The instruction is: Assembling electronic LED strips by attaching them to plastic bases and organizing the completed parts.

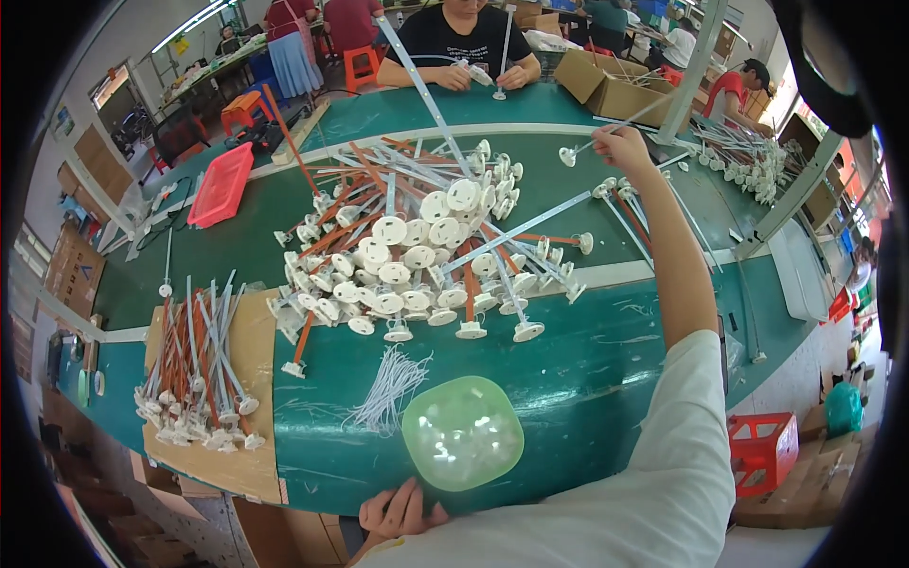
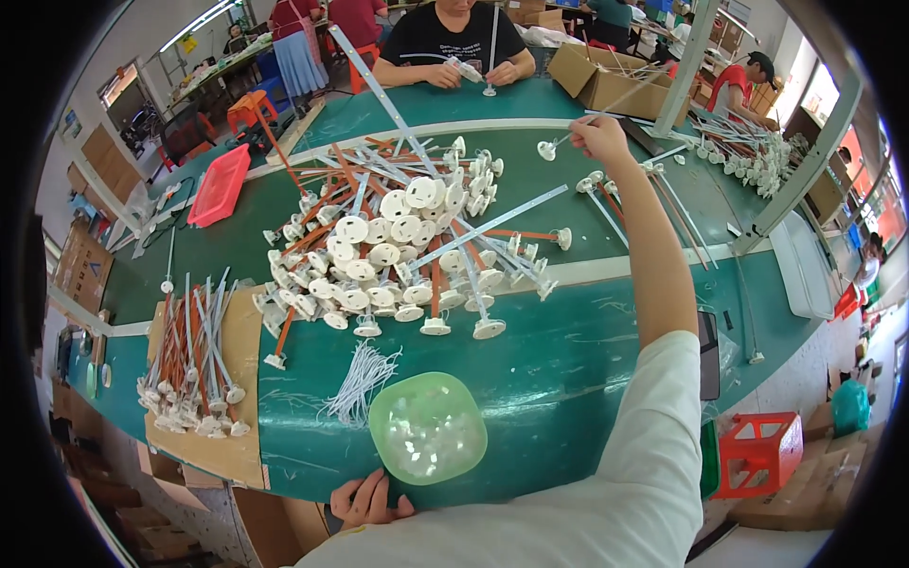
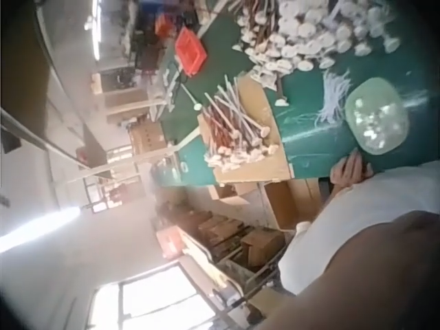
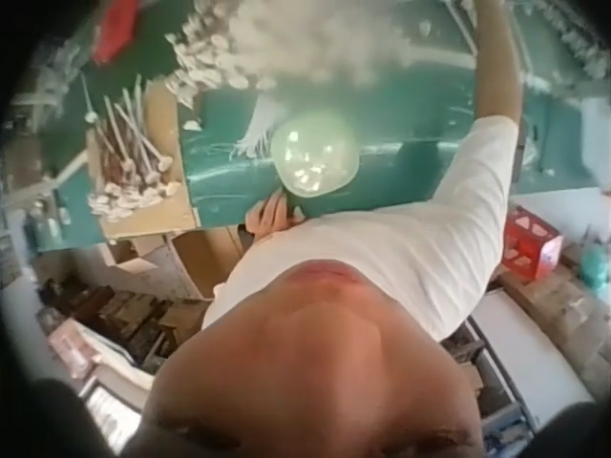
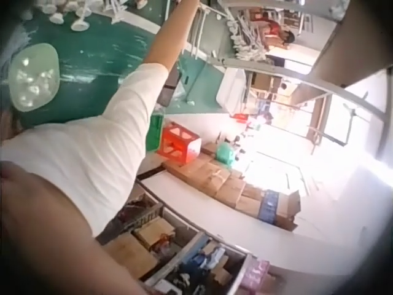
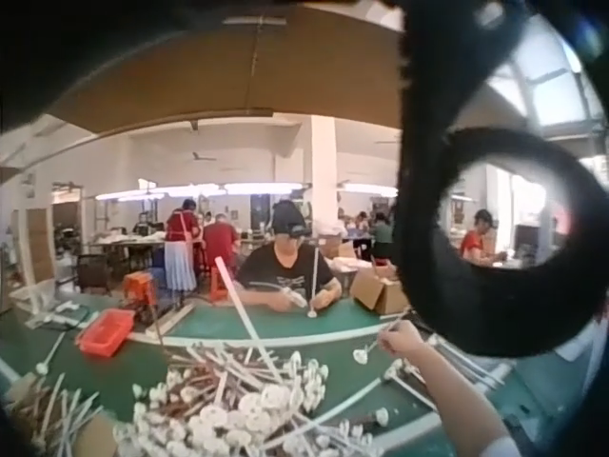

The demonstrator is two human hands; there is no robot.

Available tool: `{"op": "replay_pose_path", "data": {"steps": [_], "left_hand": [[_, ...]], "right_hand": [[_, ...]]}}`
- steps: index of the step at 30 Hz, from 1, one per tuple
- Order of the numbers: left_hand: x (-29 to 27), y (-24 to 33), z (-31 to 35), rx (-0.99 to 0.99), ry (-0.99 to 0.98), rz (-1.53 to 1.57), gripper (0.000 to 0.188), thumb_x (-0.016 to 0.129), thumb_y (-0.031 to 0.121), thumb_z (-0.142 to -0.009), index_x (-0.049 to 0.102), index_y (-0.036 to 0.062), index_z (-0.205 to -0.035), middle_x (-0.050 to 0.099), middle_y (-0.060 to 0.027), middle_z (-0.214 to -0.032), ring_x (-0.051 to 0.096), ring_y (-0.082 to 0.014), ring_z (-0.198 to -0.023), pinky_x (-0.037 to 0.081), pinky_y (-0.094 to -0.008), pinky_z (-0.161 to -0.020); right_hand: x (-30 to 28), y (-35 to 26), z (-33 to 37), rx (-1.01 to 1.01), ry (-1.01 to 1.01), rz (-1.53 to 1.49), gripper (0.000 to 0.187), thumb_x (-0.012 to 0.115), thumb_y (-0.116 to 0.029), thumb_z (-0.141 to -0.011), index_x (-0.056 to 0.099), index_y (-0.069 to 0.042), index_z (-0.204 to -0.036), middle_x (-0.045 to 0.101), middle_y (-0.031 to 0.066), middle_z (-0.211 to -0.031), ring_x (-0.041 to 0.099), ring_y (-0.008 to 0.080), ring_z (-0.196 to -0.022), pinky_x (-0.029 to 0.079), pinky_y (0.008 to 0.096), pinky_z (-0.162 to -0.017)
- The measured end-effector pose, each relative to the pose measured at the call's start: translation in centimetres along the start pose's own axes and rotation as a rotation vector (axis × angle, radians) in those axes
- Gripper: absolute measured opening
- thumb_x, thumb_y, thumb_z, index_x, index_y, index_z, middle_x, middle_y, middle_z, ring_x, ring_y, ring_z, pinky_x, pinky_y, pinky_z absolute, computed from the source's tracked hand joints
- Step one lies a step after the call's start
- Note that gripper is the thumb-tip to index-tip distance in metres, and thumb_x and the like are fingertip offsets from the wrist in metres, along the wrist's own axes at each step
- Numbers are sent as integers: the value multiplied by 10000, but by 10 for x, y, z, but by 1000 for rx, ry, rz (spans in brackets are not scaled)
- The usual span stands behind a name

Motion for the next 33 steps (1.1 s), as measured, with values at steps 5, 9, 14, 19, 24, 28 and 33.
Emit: {"op": "replay_pose_path", "data": {"steps": [5, 9, 14, 19, 24, 28, 33], "left_hand": [[4, 0, -2, -32, 13, -21, 377, 578, 428, -731, 677, 84, -851, 701, -41, -887, 539, -226, -765, 419, -350, -677], [15, -5, 14, 27, 49, -88, 421, 524, 471, -757, 663, 85, -849, 701, -35, -888, 529, -217, -728, 406, -352, -644], [20, -7, 19, 45, 30, -80, 432, 516, 474, -771, 653, 80, -884, 700, -30, -890, 523, -206, -697, 406, -356, -626], [17, -6, 18, 31, -9, -66, 440, 513, 475, -788, 647, 73, -908, 698, -37, -894, 527, -201, -689, 406, -354, -618], [16, -7, 22, 55, 16, -71, 451, 516, 476, -796, 650, 59, -900, 698, -48, -895, 528, -205, -694, 406, -361, -620], [15, -6, 26, 45, 23, -85, 455, 518, 477, -797, 651, 53, -895, 698, -51, -893, 527, -208, -695, 407, -367, -624], [18, -5, 24, 35, 4, -98, 451, 520, 476, -797, 655, 52, -868, 700, -50, -890, 527, -213, -703, 408, -380, -631]], "right_hand": [[16, 17, -44, -34, -48, 384, 229, 693, -263, -796, 703, -37, -833, 687, 36, -711, 649, 112, -619, 519, 268, -598], [25, 32, -59, -101, -93, 563, 240, 696, -288, -770, 733, -55, -814, 701, 37, -713, 666, 132, -615, 533, 278, -621], [14, 39, -61, -94, -50, 582, 250, 705, -307, -756, 737, -64, -808, 703, 34, -721, 675, 137, -678, 532, 293, -673], [9, 31, -42, -77, -24, 489, 262, 701, -313, -759, 734, -60, -817, 703, 31, -724, 666, 133, -673, 525, 273, -675], [-4, 33, -43, -88, 7, 489, 236, 694, -274, -788, 716, -48, -852, 694, 33, -728, 649, 116, -636, 514, 259, -604], [-3, 36, -51, -156, 117, 391, 216, 683, -235, -818, 704, -34, -894, 691, 41, -741, 649, 106, -655, 515, 258, -587], [3, 62, -57, -125, 152, 427, 224, 679, -229, -813, 702, -27, -906, 700, 52, -761, 665, 128, -691, 527, 267, -667]]}}
Point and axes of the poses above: each hand's wrist, its own z-axis away from the middle knuckle, its own x-axis out of the palm, y = z × x, the point moved 5 cm from there along -z, towards the middle knuckle
